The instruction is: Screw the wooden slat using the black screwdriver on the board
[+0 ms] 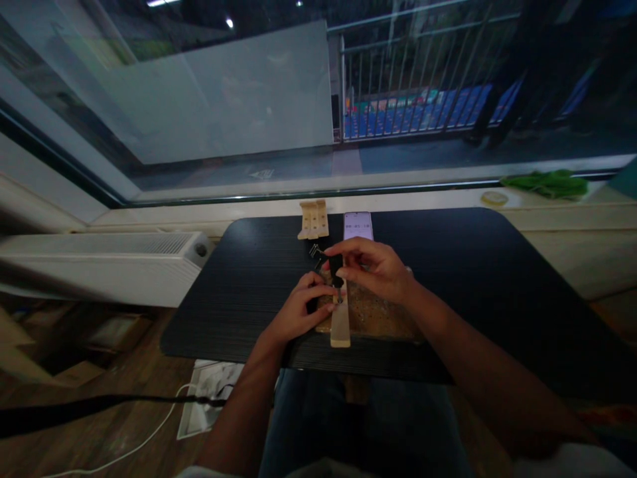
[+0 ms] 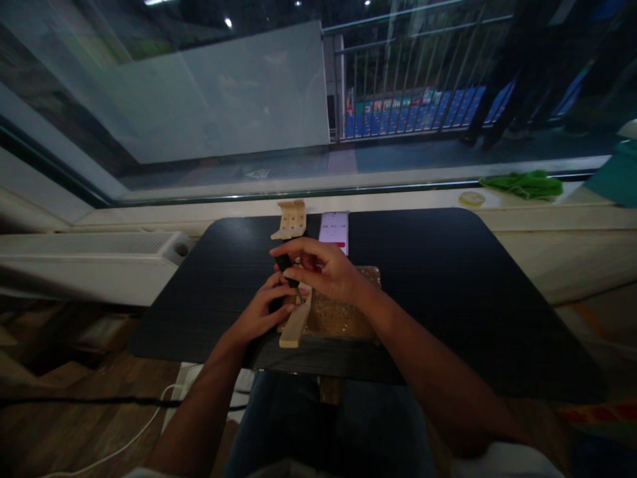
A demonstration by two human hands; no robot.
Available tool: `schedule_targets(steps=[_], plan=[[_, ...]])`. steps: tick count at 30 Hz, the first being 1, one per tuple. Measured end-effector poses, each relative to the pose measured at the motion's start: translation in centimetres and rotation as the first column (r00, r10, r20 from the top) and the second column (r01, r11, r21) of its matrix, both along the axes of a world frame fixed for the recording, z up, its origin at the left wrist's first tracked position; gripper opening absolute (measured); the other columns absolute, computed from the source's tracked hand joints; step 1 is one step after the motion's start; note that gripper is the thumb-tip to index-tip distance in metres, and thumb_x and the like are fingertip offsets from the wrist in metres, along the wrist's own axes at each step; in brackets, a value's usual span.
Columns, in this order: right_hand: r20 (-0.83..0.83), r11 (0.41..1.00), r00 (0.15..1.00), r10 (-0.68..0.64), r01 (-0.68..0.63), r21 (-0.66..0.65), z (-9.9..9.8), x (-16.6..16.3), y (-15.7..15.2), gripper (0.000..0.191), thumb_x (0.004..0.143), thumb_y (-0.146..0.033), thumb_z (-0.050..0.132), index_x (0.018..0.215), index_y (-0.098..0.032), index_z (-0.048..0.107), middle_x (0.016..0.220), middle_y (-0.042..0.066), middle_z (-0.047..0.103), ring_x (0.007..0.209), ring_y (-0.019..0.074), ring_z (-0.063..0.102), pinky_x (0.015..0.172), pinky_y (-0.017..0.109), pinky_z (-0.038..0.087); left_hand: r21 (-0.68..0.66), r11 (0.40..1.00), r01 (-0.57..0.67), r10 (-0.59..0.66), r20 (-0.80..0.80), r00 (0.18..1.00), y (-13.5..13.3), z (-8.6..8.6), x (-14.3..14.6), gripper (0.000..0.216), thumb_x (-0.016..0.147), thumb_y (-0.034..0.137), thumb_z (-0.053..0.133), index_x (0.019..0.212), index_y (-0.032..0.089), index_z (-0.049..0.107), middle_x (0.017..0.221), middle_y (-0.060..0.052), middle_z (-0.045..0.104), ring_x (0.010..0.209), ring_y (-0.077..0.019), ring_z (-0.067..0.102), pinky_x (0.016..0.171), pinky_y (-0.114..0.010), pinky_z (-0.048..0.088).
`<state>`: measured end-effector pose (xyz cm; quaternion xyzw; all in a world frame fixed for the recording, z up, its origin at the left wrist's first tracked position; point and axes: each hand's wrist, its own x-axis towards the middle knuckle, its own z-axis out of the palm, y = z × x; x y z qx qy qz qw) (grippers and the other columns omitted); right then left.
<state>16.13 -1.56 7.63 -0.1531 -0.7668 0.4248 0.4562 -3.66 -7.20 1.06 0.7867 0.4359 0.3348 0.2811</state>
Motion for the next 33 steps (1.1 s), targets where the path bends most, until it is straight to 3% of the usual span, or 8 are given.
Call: schedule_targets(steps=[5,11,25,33], plan=[[-0.024,0.999,0.999,-0.039,0.039,0.005,-0.2,-0.12,0.06,0.023,0.078,-0.023,0.069,0.101,-0.02,0.066,0.074,-0.004,0.053,0.055,0.0054,0.038,0.05,0.019,0.034,0.011,1.0,0.004,-0.003,-0.002,1.0,-0.01,0.16,0.07,0.033,0.088,0.041,0.056,0.107,0.018,0.07,0.1,-0.008,0.051,0.103,-0.0231,0.05,0.093,-0.038,0.042],[-0.073,0.998,0.996,-0.045,0.049,0.049,-0.58,-0.28,0.24,0.023,0.078,-0.025,0.071,0.099,-0.021,0.064,0.076,-0.004,0.052,0.056,0.0052,0.038,0.049,0.018,0.033,-0.005,1.0,0.004,-0.004,-0.015,1.0,0.0,0.19,0.03,0.031,0.088,0.039,0.057,0.108,0.019,0.069,0.105,-0.008,0.051,0.106,-0.0233,0.049,0.098,-0.04,0.041],[-0.074,0.999,0.996,-0.042,0.042,0.006,-0.66,-0.43,0.21,0.028,0.075,-0.031,0.074,0.096,-0.021,0.058,0.079,-0.005,0.048,0.056,0.0049,0.036,0.048,0.019,0.03,0.002,1.0,-0.002,0.002,-0.013,1.0,0.03,0.0,-0.01,0.031,0.088,0.04,0.057,0.108,0.019,0.07,0.103,-0.008,0.051,0.104,-0.0229,0.05,0.096,-0.039,0.043],[-0.096,0.994,0.99,-0.102,0.106,0.036,-0.91,-0.65,0.04,0.027,0.075,-0.03,0.074,0.095,-0.023,0.058,0.078,-0.005,0.049,0.055,0.0057,0.035,0.049,0.019,0.031,0.003,1.0,-0.013,0.013,-0.004,1.0,0.02,-0.04,-0.01,0.029,0.087,0.039,0.058,0.106,0.02,0.07,0.105,-0.008,0.052,0.106,-0.0236,0.05,0.098,-0.04,0.042]])
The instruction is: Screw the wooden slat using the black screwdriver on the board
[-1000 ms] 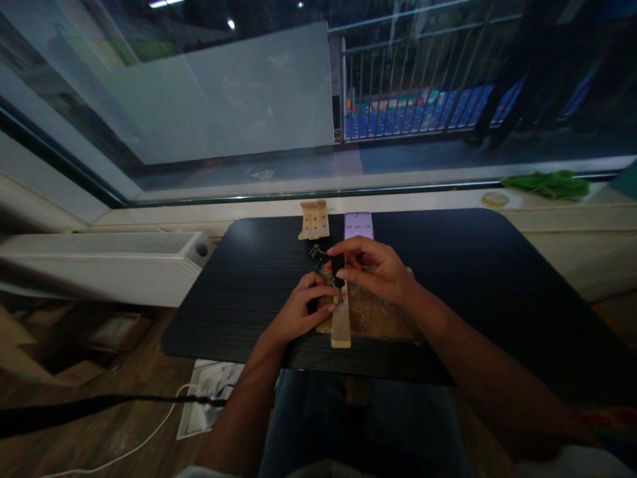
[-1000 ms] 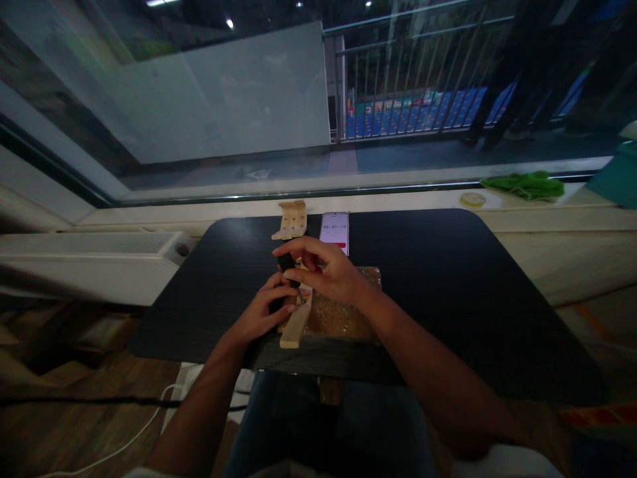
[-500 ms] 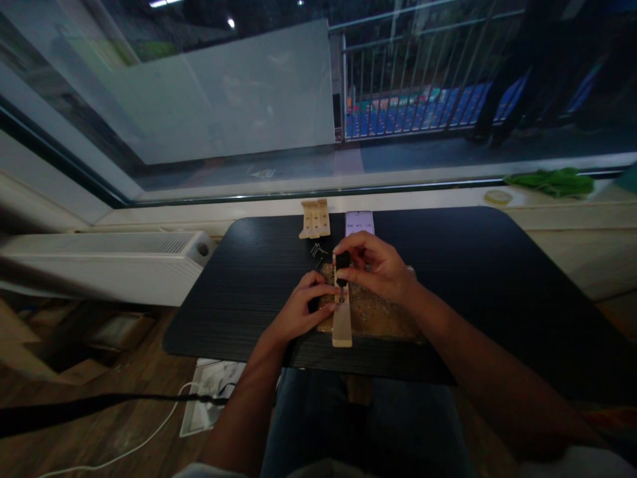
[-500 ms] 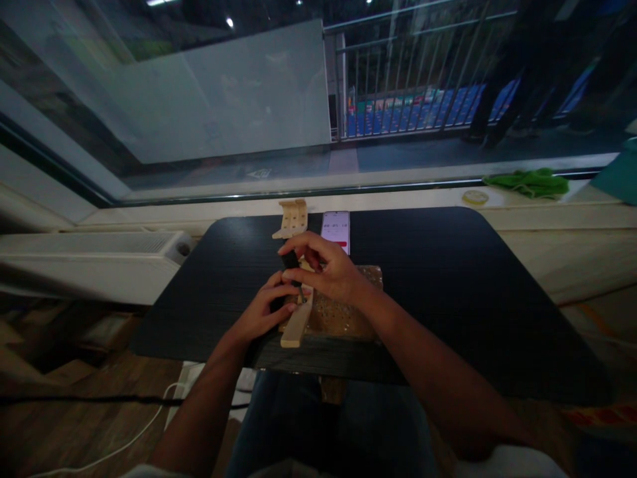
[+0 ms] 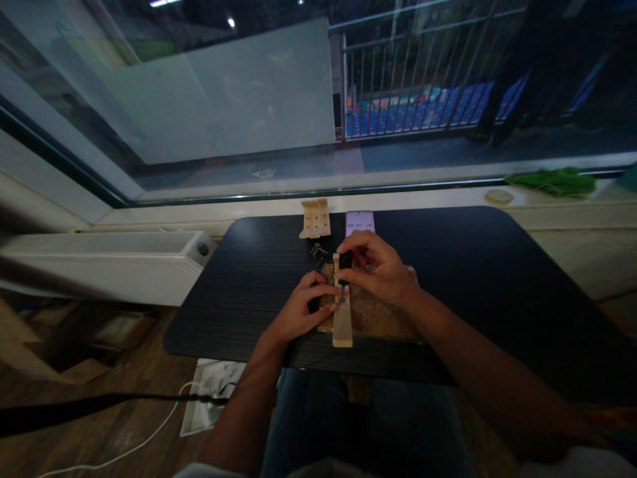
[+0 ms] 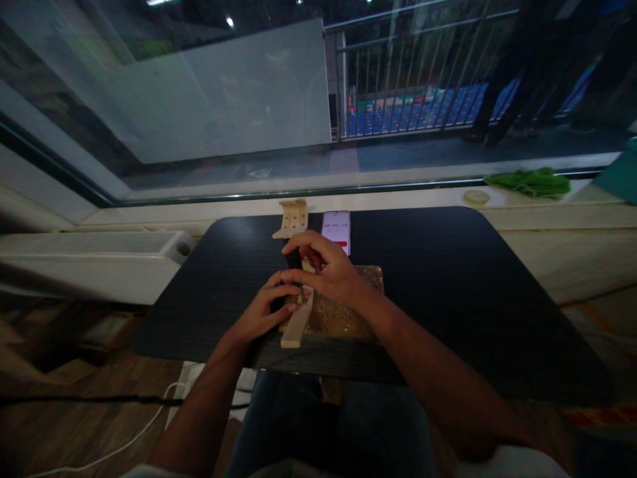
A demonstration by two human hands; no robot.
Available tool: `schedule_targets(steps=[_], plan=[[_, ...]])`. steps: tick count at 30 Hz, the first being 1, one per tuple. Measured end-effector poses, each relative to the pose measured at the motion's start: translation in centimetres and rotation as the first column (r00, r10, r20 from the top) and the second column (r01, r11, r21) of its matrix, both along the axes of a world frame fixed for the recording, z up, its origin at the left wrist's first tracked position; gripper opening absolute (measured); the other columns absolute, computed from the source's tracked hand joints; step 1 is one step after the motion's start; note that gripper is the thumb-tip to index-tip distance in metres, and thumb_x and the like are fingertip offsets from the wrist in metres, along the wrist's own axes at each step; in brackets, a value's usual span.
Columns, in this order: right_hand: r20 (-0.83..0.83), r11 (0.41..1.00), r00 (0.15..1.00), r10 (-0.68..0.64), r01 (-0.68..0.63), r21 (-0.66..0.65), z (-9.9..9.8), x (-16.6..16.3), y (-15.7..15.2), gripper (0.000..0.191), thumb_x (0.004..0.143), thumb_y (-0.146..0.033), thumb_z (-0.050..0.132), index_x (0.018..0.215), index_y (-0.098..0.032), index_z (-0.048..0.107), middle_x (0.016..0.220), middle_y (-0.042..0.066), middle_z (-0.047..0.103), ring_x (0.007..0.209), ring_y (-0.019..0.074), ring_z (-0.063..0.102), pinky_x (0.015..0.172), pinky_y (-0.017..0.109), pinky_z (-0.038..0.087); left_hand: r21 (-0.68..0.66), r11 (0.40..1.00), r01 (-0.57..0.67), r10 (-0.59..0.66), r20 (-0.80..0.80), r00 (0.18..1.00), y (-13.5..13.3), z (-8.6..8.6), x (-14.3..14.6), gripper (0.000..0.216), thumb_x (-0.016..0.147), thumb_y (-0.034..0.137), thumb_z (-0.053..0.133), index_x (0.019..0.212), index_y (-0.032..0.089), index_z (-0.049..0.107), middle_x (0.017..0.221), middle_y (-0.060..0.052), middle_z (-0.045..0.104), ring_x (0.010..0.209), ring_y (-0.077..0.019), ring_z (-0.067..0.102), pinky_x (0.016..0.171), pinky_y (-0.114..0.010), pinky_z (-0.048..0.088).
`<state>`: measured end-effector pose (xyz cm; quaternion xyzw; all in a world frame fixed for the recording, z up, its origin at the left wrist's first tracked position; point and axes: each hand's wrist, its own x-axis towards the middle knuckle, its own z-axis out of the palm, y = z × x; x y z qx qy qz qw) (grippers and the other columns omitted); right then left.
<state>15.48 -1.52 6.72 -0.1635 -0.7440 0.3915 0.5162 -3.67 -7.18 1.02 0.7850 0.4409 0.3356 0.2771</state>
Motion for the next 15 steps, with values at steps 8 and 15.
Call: schedule_targets(steps=[8,15], plan=[[0.022,0.992,0.998,0.056,-0.058,0.114,-0.03,0.16,0.11,0.027,0.079,-0.032,0.071,0.102,-0.022,0.061,0.08,-0.003,0.051,0.059,0.0071,0.04,0.051,0.02,0.035,0.01,1.0,0.0,0.0,0.002,1.0,0.02,-0.1,-0.02,0.029,0.087,0.04,0.058,0.107,0.021,0.07,0.101,-0.007,0.052,0.103,-0.0232,0.05,0.094,-0.039,0.044],[0.078,0.978,0.976,0.205,-0.208,0.022,0.51,0.34,-0.45,0.024,0.092,-0.024,0.051,0.115,-0.018,0.055,0.102,0.006,0.065,0.071,0.0088,0.057,0.056,0.023,0.046,0.015,1.0,0.016,-0.016,0.035,0.999,0.06,-0.22,-0.03,0.031,0.088,0.044,0.057,0.105,0.021,0.07,0.106,-0.009,0.053,0.111,-0.0257,0.049,0.102,-0.043,0.04]])
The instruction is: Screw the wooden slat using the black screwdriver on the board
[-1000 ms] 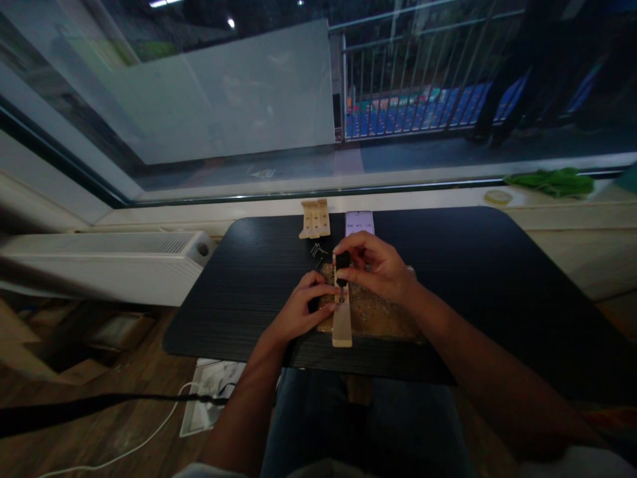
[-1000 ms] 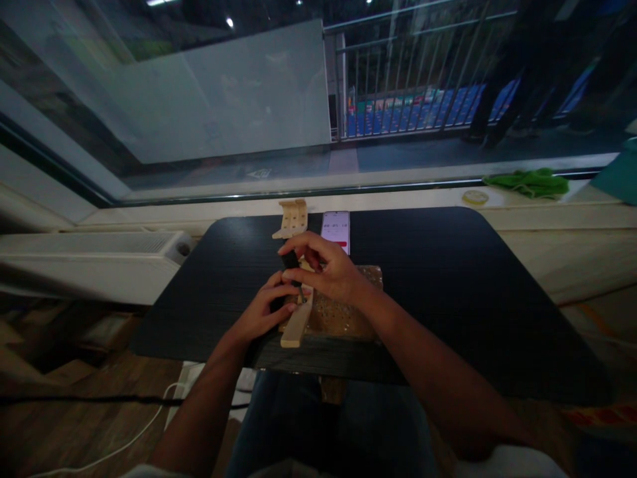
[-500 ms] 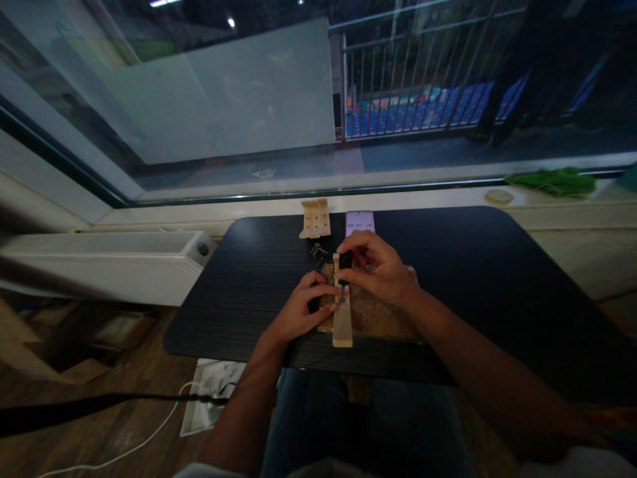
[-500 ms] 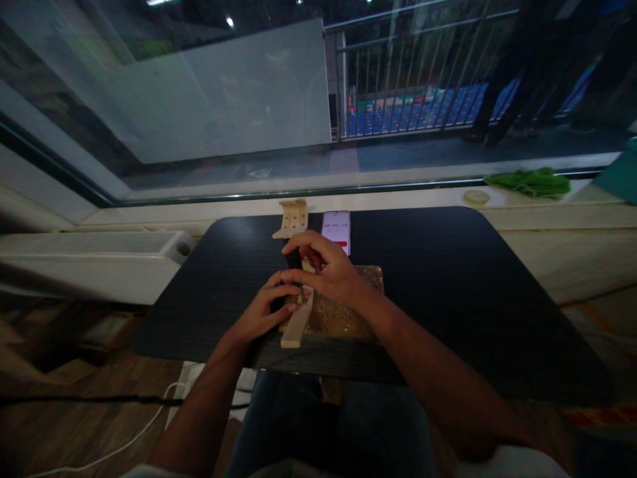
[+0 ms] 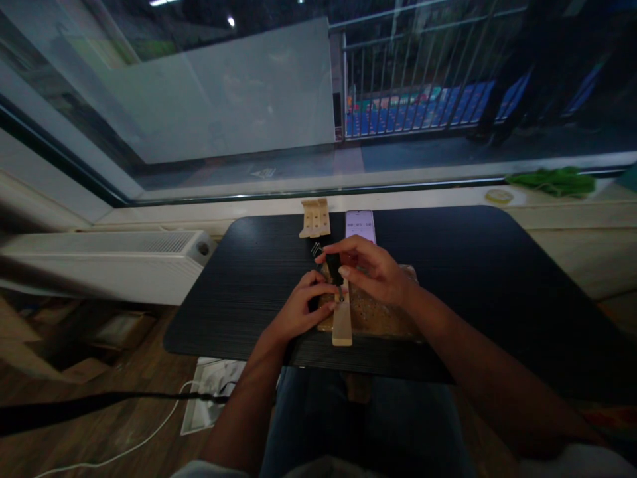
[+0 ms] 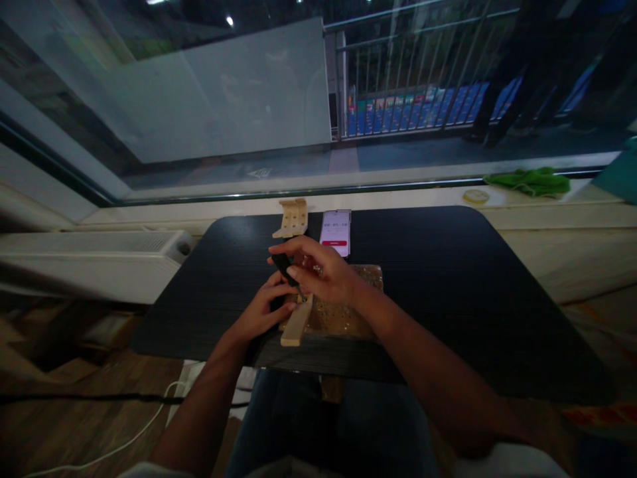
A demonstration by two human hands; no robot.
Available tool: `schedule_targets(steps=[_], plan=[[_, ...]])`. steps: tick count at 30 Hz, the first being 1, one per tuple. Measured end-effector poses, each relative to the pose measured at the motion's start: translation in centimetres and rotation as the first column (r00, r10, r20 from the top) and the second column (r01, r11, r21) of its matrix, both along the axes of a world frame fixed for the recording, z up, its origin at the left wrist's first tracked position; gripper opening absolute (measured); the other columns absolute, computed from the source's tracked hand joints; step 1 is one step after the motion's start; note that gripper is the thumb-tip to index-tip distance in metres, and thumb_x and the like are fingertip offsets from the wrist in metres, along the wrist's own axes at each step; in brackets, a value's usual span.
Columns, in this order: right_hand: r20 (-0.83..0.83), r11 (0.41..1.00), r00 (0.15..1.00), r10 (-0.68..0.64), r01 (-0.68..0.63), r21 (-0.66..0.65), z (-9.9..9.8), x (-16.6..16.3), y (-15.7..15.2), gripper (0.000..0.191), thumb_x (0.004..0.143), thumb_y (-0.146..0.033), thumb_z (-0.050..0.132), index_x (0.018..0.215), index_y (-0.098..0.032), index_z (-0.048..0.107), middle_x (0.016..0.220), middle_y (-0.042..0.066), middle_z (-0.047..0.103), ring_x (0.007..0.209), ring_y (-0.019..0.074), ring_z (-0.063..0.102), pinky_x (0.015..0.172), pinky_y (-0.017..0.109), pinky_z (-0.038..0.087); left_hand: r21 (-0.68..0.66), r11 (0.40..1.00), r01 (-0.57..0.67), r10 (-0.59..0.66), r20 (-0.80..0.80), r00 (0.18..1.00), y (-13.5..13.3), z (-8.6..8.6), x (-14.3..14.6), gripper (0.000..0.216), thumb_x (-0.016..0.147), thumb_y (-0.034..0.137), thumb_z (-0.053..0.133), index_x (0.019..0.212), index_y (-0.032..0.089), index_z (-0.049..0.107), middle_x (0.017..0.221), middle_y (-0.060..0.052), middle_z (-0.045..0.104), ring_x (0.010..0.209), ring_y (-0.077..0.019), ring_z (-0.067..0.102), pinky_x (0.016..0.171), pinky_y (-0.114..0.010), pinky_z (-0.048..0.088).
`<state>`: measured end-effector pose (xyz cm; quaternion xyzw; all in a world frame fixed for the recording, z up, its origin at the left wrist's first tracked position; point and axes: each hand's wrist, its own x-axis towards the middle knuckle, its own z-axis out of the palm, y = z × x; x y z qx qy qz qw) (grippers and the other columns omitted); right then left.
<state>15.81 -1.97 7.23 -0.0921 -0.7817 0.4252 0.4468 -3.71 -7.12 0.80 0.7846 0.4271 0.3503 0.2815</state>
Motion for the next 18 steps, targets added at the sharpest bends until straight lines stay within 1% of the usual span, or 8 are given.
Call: schedule_targets(steps=[2,4,6,9,12,15,18], plan=[[-0.003,0.997,0.998,0.056,-0.056,-0.056,0.03,-0.02,-0.03,0.025,0.093,-0.024,0.05,0.117,-0.017,0.052,0.105,0.007,0.067,0.077,0.0099,0.062,0.058,0.023,0.049,0.001,1.0,0.006,-0.006,0.004,1.0,0.0,-0.05,-0.04,0.032,0.088,0.044,0.057,0.106,0.021,0.07,0.107,-0.009,0.053,0.114,-0.0264,0.047,0.104,-0.043,0.039],[0.008,0.992,0.996,0.084,-0.083,-0.092,0.01,-0.05,0.01,0.026,0.093,-0.025,0.051,0.118,-0.017,0.051,0.103,0.007,0.068,0.079,0.0103,0.065,0.058,0.022,0.05,-0.003,1.0,0.009,-0.009,0.003,1.0,-0.01,-0.07,-0.08,0.032,0.088,0.044,0.057,0.107,0.022,0.07,0.108,-0.009,0.054,0.118,-0.0271,0.046,0.106,-0.044,0.038],[0.016,0.99,0.996,0.089,-0.087,-0.109,-0.01,-0.09,0.09,0.027,0.092,-0.026,0.052,0.118,-0.017,0.052,0.099,0.005,0.068,0.076,0.0093,0.065,0.057,0.021,0.05,-0.007,1.0,0.007,-0.007,0.003,1.0,-0.04,-0.05,-0.09,0.031,0.088,0.043,0.058,0.106,0.021,0.07,0.108,-0.009,0.054,0.119,-0.0272,0.046,0.106,-0.044,0.037],[0.004,0.99,0.996,0.086,-0.085,-0.115,-0.02,-0.15,0.2,0.028,0.091,-0.028,0.054,0.117,-0.017,0.053,0.095,0.004,0.068,0.072,0.0082,0.064,0.056,0.02,0.05,-0.009,1.0,0.004,-0.004,-0.001,1.0,-0.05,-0.03,-0.08,0.031,0.088,0.043,0.058,0.107,0.021,0.07,0.108,-0.008,0.054,0.115,-0.0256,0.048,0.105,-0.043,0.039],[-0.007,0.992,0.998,0.065,-0.065,-0.11,-0.02,-0.21,0.28,0.027,0.089,-0.026,0.057,0.115,-0.018,0.056,0.09,0.002,0.068,0.063,0.0063,0.06,0.051,0.018,0.048,0.015,1.0,0.013,-0.013,0.006,1.0,-0.04,-0.02,-0.06,0.031,0.088,0.041,0.058,0.11,0.023,0.069,0.109,-0.008,0.054,0.113,-0.0248,0.048,0.103,-0.041,0.04],[-0.007,0.993,1.0,0.027,-0.028,-0.11,-0.04,-0.23,0.28,0.026,0.087,-0.024,0.059,0.113,-0.019,0.058,0.087,0.0,0.066,0.053,0.0039,0.052,0.047,0.018,0.044,0.03,0.999,0.025,-0.025,0.004,1.0,-0.04,0.11,-0.02,0.03,0.089,0.039,0.057,0.11,0.022,0.069,0.106,-0.008,0.054,0.111,-0.0247,0.048,0.102,-0.041,0.04],[-0.018,0.993,1.0,0.001,-0.003,-0.114,-0.13,-0.24,0.23,0.027,0.085,-0.022,0.061,0.111,-0.019,0.058,0.086,-0.001,0.064,0.051,0.0032,0.048,0.046,0.017,0.041,0.018,1.0,0.02,-0.019,-0.014,1.0,-0.08,0.31,0.05,0.03,0.089,0.038,0.056,0.109,0.021,0.07,0.103,-0.008,0.054,0.107,-0.0238,0.049,0.099,-0.04,0.042]])
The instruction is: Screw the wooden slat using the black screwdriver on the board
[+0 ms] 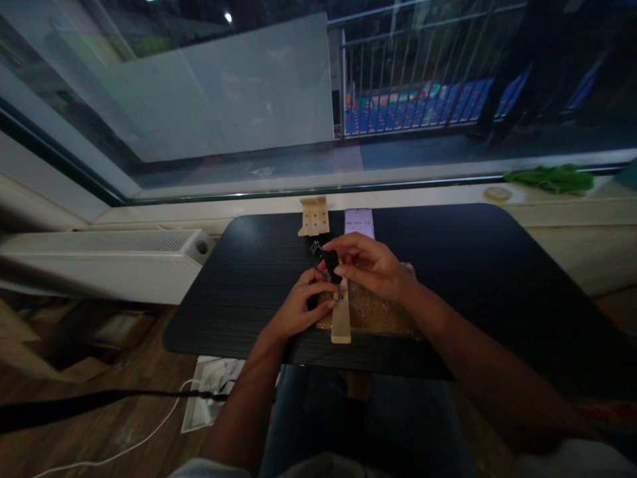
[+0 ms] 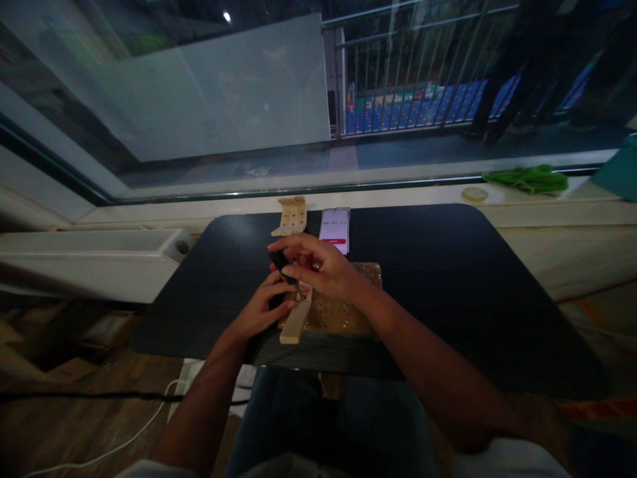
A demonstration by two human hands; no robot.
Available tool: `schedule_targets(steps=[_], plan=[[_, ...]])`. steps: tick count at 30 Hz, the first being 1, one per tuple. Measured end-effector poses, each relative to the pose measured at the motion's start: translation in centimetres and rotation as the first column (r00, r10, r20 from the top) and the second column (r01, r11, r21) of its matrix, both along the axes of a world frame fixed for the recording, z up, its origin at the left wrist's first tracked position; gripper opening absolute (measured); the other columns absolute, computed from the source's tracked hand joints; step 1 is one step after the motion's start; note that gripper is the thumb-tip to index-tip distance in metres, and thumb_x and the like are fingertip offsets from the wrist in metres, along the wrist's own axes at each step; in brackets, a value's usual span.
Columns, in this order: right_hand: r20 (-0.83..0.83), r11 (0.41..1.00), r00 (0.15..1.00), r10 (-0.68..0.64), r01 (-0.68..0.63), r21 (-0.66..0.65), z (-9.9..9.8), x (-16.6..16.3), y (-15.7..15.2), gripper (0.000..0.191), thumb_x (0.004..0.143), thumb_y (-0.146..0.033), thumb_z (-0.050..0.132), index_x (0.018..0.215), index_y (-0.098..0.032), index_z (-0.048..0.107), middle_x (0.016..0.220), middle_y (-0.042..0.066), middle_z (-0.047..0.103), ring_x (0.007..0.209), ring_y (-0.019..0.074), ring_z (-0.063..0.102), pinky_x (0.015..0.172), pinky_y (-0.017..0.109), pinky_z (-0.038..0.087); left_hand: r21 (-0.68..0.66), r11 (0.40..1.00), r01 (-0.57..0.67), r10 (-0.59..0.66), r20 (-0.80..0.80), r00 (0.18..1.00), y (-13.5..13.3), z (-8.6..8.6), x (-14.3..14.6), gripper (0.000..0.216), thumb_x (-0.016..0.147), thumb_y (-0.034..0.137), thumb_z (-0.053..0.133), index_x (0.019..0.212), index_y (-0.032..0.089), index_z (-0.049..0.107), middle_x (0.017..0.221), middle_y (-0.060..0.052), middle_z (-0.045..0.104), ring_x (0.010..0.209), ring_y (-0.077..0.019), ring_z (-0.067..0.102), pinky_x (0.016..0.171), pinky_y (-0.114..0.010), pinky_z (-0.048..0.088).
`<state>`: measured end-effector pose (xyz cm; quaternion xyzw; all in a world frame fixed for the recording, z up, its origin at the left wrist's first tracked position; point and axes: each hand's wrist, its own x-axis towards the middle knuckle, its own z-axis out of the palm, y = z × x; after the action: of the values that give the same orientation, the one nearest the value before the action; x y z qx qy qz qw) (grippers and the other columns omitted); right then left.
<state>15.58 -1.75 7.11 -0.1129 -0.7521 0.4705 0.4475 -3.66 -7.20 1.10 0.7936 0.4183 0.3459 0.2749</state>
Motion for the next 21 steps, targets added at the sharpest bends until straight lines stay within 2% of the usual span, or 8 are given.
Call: schedule_targets(steps=[6,13,21], plan=[[-0.007,0.999,0.999,-0.045,0.045,-0.018,-0.15,-0.02,0.01,0.032,0.079,-0.02,0.067,0.11,-0.021,0.058,0.084,-0.003,0.058,0.051,0.0033,0.037,0.046,0.017,0.035,0.008,1.0,-0.013,0.013,0.0,1.0,-0.07,0.15,0.12,0.03,0.089,0.041,0.056,0.107,0.021,0.07,0.098,-0.007,0.052,0.1,-0.0224,0.051,0.092,-0.037,0.045],[-0.032,0.999,0.999,-0.041,0.04,-0.017,-0.29,-0.06,0.12,0.036,0.077,-0.02,0.071,0.11,-0.023,0.058,0.077,-0.006,0.048,0.053,0.0041,0.033,0.047,0.018,0.03,-0.012,1.0,-0.006,0.006,0.006,1.0,-0.01,-0.07,0.02,0.031,0.089,0.041,0.056,0.109,0.021,0.069,0.104,-0.008,0.052,0.105,-0.0232,0.05,0.097,-0.04,0.042],[-0.024,0.997,0.997,-0.074,0.074,-0.025,-0.55,-0.05,0.18,0.038,0.074,-0.021,0.074,0.108,-0.023,0.057,0.078,-0.006,0.047,0.054,0.0044,0.033,0.047,0.018,0.029,-0.017,1.0,-0.018,0.018,-0.002,1.0,0.0,-0.12,0.03,0.031,0.088,0.04,0.057,0.108,0.021,0.07,0.103,-0.008,0.054,0.105,-0.0236,0.051,0.097,-0.041,0.044]])
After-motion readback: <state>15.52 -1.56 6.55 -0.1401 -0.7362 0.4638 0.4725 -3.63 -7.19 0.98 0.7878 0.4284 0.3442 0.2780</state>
